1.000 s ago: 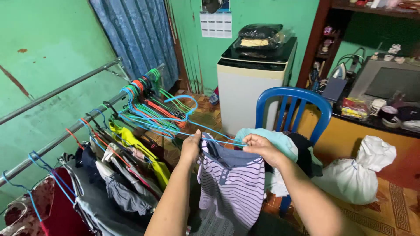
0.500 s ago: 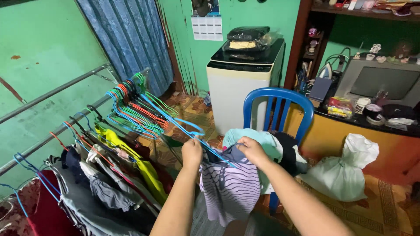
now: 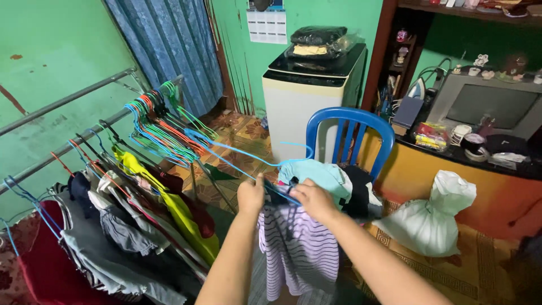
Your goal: The person picks up a striped shirt from a blue chair, places it on a hanger, and hangs it on a metal clothing rack. They then pick up a light green shirt, place it on a hanger, and hang it on the same rack.
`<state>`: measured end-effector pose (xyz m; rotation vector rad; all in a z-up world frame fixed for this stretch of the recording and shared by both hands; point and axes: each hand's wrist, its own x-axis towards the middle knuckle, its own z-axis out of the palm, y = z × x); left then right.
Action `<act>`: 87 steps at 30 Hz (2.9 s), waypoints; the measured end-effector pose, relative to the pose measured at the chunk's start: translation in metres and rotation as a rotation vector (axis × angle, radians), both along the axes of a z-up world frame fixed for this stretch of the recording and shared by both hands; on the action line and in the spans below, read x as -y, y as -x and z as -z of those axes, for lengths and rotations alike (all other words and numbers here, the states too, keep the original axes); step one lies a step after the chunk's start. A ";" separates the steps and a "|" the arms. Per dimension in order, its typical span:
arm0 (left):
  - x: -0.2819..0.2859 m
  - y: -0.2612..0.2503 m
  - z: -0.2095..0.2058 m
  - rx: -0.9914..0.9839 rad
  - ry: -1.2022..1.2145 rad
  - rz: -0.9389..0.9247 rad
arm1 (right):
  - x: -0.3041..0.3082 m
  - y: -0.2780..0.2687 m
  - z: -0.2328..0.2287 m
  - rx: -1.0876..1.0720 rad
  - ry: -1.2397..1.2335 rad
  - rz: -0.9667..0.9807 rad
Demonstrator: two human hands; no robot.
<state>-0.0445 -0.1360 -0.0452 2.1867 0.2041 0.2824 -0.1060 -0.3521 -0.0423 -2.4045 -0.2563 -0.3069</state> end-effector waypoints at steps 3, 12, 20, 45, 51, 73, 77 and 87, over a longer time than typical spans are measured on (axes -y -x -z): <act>-0.014 0.001 -0.008 0.059 0.127 0.020 | 0.033 0.000 -0.003 -0.020 0.062 0.045; 0.016 0.044 -0.051 0.006 0.219 0.173 | 0.042 -0.013 -0.013 -0.033 -0.590 -0.006; 0.032 0.039 -0.035 0.039 0.062 0.306 | 0.029 -0.009 -0.021 0.086 -0.968 -0.083; -0.012 0.032 -0.066 -0.179 0.635 0.462 | 0.052 -0.003 0.009 0.036 -0.049 0.158; -0.012 -0.005 -0.034 -0.140 0.674 0.535 | 0.046 0.003 0.000 0.055 -0.109 0.211; -0.012 0.026 -0.043 -0.074 0.334 0.544 | 0.039 0.024 -0.056 -0.103 -0.632 -0.184; -0.023 0.032 -0.063 -0.117 0.522 0.424 | 0.053 0.024 -0.046 -0.160 -0.673 -0.276; -0.060 0.011 -0.060 -0.071 0.518 0.269 | 0.060 0.007 -0.034 -0.167 -0.514 -0.385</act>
